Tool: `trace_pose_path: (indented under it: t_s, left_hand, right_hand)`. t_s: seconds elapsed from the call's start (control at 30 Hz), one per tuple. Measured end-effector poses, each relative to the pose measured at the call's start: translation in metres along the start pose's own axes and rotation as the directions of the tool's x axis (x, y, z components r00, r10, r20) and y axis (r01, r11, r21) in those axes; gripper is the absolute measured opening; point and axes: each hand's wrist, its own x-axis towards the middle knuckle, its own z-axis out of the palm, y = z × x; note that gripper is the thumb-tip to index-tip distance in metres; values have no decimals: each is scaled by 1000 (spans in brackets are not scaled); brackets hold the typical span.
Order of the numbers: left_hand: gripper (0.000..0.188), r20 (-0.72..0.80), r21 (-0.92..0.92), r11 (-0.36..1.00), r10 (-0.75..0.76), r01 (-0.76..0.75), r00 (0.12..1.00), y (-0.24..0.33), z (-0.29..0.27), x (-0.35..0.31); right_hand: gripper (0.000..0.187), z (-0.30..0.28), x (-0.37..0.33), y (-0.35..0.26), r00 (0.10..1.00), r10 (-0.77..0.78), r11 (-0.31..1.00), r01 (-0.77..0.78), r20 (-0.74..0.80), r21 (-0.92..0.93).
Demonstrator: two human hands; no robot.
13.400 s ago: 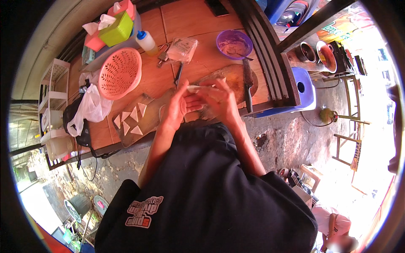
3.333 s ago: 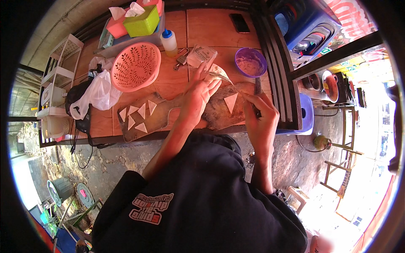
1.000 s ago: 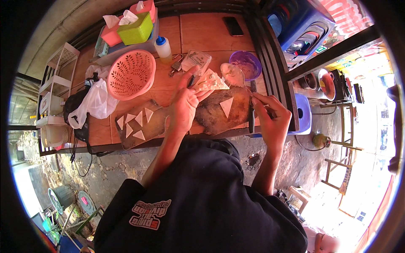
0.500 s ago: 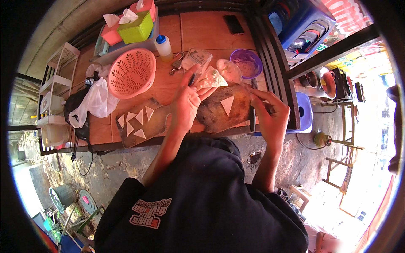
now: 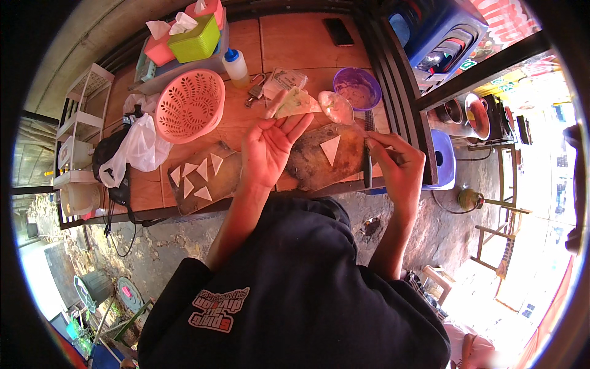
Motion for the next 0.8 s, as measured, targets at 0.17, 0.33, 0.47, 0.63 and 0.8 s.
trace_pose_path:
  t_s: [0.17,0.33,0.47,0.63,0.8]
  left_hand:
    - [48,75,-13,1000,11,-10,997,8,-4,-1]
    - [46,-58,156,985,85,-75,995,11,2,-1]
    - [48,-78,317,943,134,-103,988,11,12,-3]
    - [53,-135,459,883,179,-98,975,13,25,-5]
    - [55,-102,545,833,179,-96,978,17,31,-6]
  right_hand:
    - [15,-5,5,4,998,51,995,-48,-40,91]
    - [18,-20,22,22,993,107,984,-99,-46,147]
    - [21,-13,68,83,978,27,999,-22,-206,27]
    - [24,14,124,168,962,12,859,-151,-275,-490]
    - [29,35,137,173,973,68,688,-206,-221,-696]
